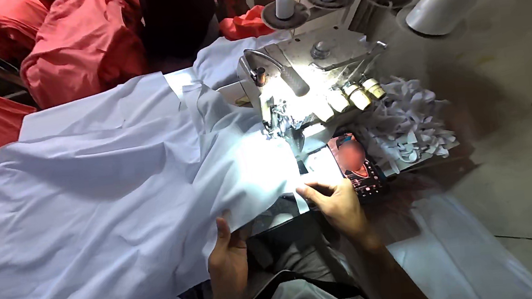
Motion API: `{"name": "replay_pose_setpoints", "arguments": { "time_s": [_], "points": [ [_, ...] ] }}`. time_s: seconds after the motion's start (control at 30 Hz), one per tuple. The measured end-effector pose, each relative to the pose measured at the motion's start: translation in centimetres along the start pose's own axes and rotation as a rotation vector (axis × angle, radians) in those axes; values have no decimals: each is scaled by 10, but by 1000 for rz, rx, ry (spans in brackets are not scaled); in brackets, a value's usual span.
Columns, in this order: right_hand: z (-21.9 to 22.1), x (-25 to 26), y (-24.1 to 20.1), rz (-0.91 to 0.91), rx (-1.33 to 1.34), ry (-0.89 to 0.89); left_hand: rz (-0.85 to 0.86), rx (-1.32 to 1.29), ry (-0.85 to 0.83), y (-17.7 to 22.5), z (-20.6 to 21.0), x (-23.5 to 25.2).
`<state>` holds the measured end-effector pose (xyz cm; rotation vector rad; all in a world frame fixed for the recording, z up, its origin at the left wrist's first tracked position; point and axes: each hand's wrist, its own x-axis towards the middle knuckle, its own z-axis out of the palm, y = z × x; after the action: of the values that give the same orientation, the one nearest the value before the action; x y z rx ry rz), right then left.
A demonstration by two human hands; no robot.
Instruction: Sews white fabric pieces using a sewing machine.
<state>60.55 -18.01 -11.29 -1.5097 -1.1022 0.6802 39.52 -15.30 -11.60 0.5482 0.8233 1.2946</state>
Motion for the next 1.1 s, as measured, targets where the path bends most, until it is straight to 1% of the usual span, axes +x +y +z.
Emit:
{"name": "replay_pose_setpoints", "arguments": {
  "time_s": [0.13,0.27,0.3,0.4,0.5,0.53,0.57,0.6,0.63,0.67,0.7,0.73,0.77,0.8,0.87,0.93,1.03,1.1],
  "points": [
    [5,26,-1,-72,-10,1,-21,71,-72,19,6,25],
    [5,36,-5,-85,-52,21,-79,145,-244,33,4,53],
    [5,37,-6,-81,-39,13,-100,173,-314,35,1,58],
    [5,38,-7,-81,7,-6,-195,347,-707,38,-17,70],
    [5,36,-7,-68,19,-8,-184,533,-1196,55,-25,75],
    [7,35,-8,-58,32,-6,-141,551,-1285,65,-26,75],
    [8,34,-9,-45,45,-5,-63,542,-1286,76,-24,76],
    [7,32,-10,-32,57,-6,52,535,-1182,85,-18,78],
    [6,30,-10,-25,66,-5,224,604,-993,93,-7,84],
    [6,27,-9,-23,75,-1,412,742,-773,99,6,96],
    [7,25,-8,-18,82,4,573,921,-604,103,17,117],
    [8,23,-7,-12,90,3,652,1104,-539,106,27,141],
    [9,21,-5,-9,99,1,657,1263,-513,107,37,165],
    [10,19,-4,-3,109,-1,616,1372,-503,106,47,187],
    [10,14,-2,13,130,7,502,1439,-487,98,60,217],
    [8,10,0,-1,117,32,456,1445,-472,99,64,229],
    [4,4,5,-44,53,72,578,1467,-431,104,60,233],
    [1,-1,8,-71,-36,95,622,1469,-389,105,56,237]
  ]
}}
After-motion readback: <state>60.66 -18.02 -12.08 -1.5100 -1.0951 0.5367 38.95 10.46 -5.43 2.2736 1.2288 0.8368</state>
